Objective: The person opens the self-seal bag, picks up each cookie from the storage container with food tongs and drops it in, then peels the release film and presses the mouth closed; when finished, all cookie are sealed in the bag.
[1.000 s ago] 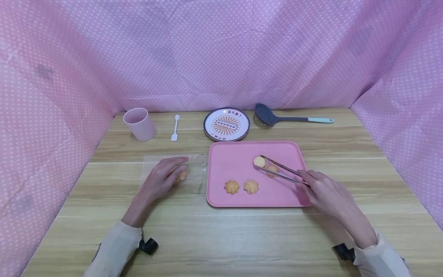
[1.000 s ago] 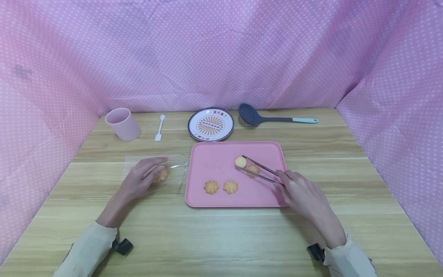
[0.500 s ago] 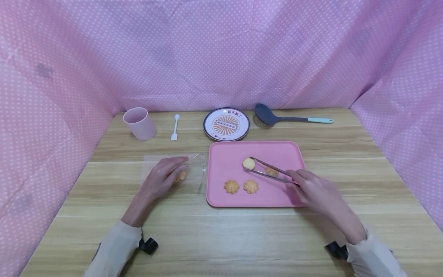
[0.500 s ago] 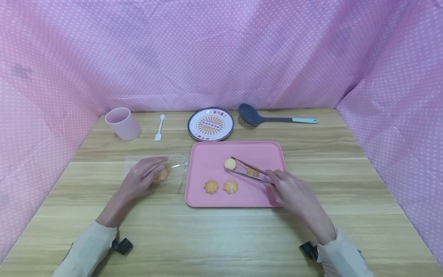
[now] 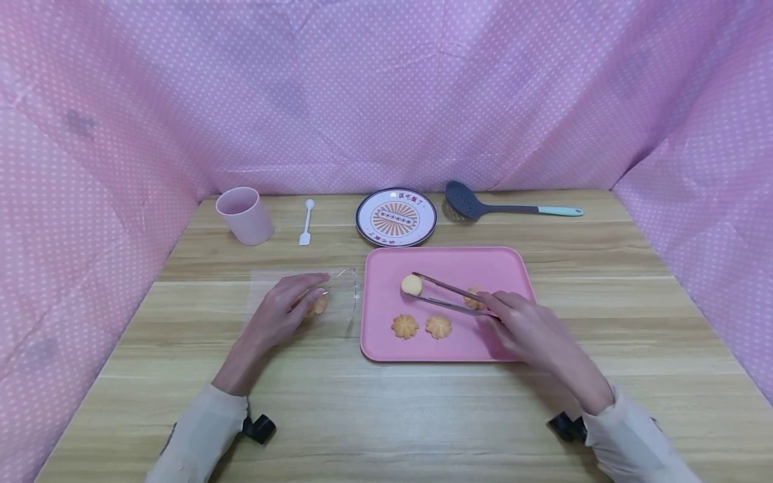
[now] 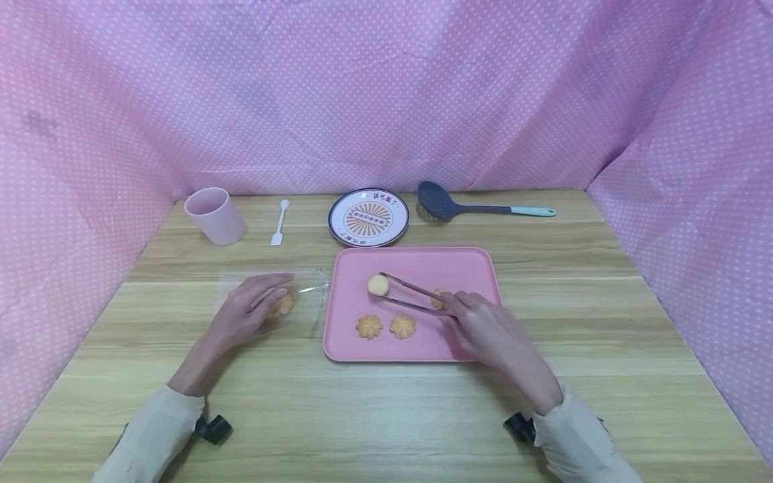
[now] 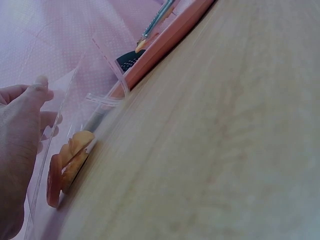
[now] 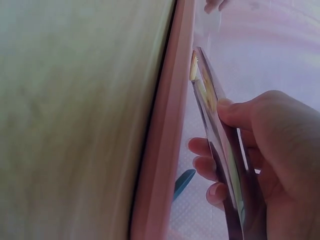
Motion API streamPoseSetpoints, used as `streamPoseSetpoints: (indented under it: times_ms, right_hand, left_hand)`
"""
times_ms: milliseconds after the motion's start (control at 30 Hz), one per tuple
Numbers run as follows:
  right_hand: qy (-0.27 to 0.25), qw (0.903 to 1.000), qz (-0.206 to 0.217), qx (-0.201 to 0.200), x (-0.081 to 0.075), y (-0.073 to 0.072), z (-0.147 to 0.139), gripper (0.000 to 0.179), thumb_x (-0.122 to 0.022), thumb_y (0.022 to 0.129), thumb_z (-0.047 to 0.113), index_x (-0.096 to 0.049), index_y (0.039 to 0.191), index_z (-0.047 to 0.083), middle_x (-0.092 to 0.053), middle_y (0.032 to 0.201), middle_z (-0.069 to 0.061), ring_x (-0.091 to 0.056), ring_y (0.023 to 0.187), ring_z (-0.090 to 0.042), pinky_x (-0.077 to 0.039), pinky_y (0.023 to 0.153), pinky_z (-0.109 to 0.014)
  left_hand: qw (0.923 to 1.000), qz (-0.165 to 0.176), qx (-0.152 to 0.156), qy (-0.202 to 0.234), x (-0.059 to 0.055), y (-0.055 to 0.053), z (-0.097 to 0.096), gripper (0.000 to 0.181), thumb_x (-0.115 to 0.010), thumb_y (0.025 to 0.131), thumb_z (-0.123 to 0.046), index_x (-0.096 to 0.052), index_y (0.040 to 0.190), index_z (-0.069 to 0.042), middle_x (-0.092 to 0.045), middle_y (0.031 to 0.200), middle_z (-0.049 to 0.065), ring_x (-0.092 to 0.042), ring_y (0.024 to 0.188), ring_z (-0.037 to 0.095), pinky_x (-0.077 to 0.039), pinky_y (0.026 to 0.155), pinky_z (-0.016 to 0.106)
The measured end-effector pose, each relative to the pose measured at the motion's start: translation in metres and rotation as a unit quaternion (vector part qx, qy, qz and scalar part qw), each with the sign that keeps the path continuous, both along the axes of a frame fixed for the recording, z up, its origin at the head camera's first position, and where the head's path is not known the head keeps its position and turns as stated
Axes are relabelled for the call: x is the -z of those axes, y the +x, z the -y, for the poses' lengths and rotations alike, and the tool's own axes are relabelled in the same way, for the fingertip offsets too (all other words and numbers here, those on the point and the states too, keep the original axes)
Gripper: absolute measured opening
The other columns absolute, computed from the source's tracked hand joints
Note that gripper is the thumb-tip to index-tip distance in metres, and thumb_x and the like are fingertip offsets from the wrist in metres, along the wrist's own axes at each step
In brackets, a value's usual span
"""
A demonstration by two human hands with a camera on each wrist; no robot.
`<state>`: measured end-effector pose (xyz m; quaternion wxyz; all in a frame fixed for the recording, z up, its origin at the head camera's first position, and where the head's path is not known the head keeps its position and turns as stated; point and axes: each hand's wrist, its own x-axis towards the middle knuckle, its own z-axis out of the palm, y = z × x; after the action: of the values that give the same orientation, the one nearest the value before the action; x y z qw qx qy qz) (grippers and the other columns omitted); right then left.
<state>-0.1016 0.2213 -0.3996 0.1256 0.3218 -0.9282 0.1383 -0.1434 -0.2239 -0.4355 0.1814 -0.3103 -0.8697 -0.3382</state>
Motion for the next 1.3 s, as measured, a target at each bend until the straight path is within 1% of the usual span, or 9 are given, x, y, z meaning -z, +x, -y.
streamPoseSetpoints:
  times_ms: [133,267,467,567,700,867,1033,1167,1300]
  right_hand:
    - [-0.002,0.9999,-0.003,-0.014,0.000,-0.004,0.006,0.048,-0.078,0.085,-0.004,-0.066,0.131,0.001,-0.072,0.101,-0.013,-0.069,0.085,-0.027,-0.061,0.068,-0.042]
    - [-0.010,0.9994,-0.007,-0.031,0.001,-0.007,0.012,0.044,-0.078,0.086,-0.003,-0.067,0.128,0.000,-0.073,0.106,-0.014,-0.071,0.090,-0.027,-0.062,0.074,-0.043]
    - [-0.011,0.9990,-0.011,-0.041,0.001,-0.010,0.023,0.042,-0.078,0.087,0.000,-0.068,0.128,0.000,-0.072,0.113,-0.016,-0.071,0.099,-0.031,-0.062,0.080,-0.047]
    - [-0.014,0.9988,-0.005,-0.046,0.002,-0.011,0.029,0.041,-0.078,0.088,0.000,-0.068,0.128,0.000,-0.072,0.111,-0.014,-0.071,0.097,-0.029,-0.062,0.078,-0.045]
    - [-0.025,0.9980,-0.003,-0.058,0.002,-0.014,0.035,0.038,-0.077,0.090,0.001,-0.069,0.127,0.000,-0.072,0.108,-0.012,-0.070,0.094,-0.026,-0.062,0.075,-0.043]
    - [-0.031,0.9975,0.001,-0.064,0.000,-0.016,0.043,0.035,-0.078,0.092,0.008,-0.070,0.126,0.001,-0.072,0.106,-0.010,-0.069,0.091,-0.023,-0.062,0.073,-0.042]
    - [-0.028,0.9974,0.017,-0.064,-0.002,-0.018,0.051,0.036,-0.078,0.094,0.013,-0.069,0.128,0.003,-0.072,0.108,-0.008,-0.070,0.093,-0.022,-0.062,0.075,-0.041]
    - [-0.026,0.9973,0.021,-0.065,-0.002,-0.020,0.058,0.037,-0.078,0.095,0.014,-0.069,0.129,0.005,-0.073,0.109,-0.008,-0.070,0.096,-0.023,-0.062,0.076,-0.042]
    - [-0.020,0.9973,0.021,-0.067,-0.002,-0.023,0.065,0.038,-0.078,0.094,0.013,-0.068,0.130,0.004,-0.072,0.108,-0.008,-0.070,0.095,-0.024,-0.062,0.076,-0.042]
  left_hand:
    - [1.0000,0.001,-0.001,0.000,-0.001,0.000,0.000,0.033,-0.070,0.096,0.003,-0.071,0.128,-0.003,-0.071,0.128,0.011,-0.064,0.122,0.032,-0.049,0.104,0.052]
    - [1.0000,0.004,-0.002,0.000,0.000,0.001,0.000,0.033,-0.070,0.096,0.002,-0.071,0.128,-0.003,-0.071,0.128,0.011,-0.064,0.122,0.032,-0.049,0.104,0.053]
    - [1.0000,-0.009,0.002,0.003,0.002,-0.001,0.001,0.034,-0.071,0.094,0.004,-0.071,0.128,-0.003,-0.071,0.127,0.010,-0.064,0.121,0.032,-0.049,0.103,0.052]
    - [0.9999,-0.012,0.005,0.005,0.002,-0.001,0.001,0.034,-0.071,0.094,0.005,-0.071,0.127,-0.002,-0.071,0.127,0.011,-0.064,0.121,0.032,-0.049,0.103,0.051]
    - [1.0000,-0.005,0.001,0.004,0.002,-0.001,0.001,0.034,-0.070,0.095,0.004,-0.071,0.128,-0.003,-0.071,0.128,0.010,-0.064,0.121,0.032,-0.049,0.104,0.052]
    - [1.0000,-0.002,-0.001,0.003,0.002,-0.001,0.001,0.034,-0.070,0.095,0.002,-0.071,0.128,-0.004,-0.071,0.128,0.010,-0.064,0.122,0.032,-0.048,0.104,0.052]
    - [1.0000,-0.002,-0.002,0.004,0.002,-0.001,0.002,0.035,-0.070,0.096,0.002,-0.071,0.129,-0.005,-0.071,0.129,0.009,-0.064,0.122,0.031,-0.048,0.104,0.051]
    - [1.0000,-0.006,0.000,0.003,0.002,-0.001,0.002,0.035,-0.070,0.095,0.003,-0.071,0.129,-0.005,-0.071,0.128,0.010,-0.064,0.122,0.032,-0.048,0.104,0.051]
    - [1.0000,-0.008,0.000,0.005,0.001,-0.001,0.002,0.035,-0.070,0.095,0.003,-0.071,0.129,-0.004,-0.071,0.128,0.010,-0.064,0.122,0.032,-0.048,0.104,0.051]
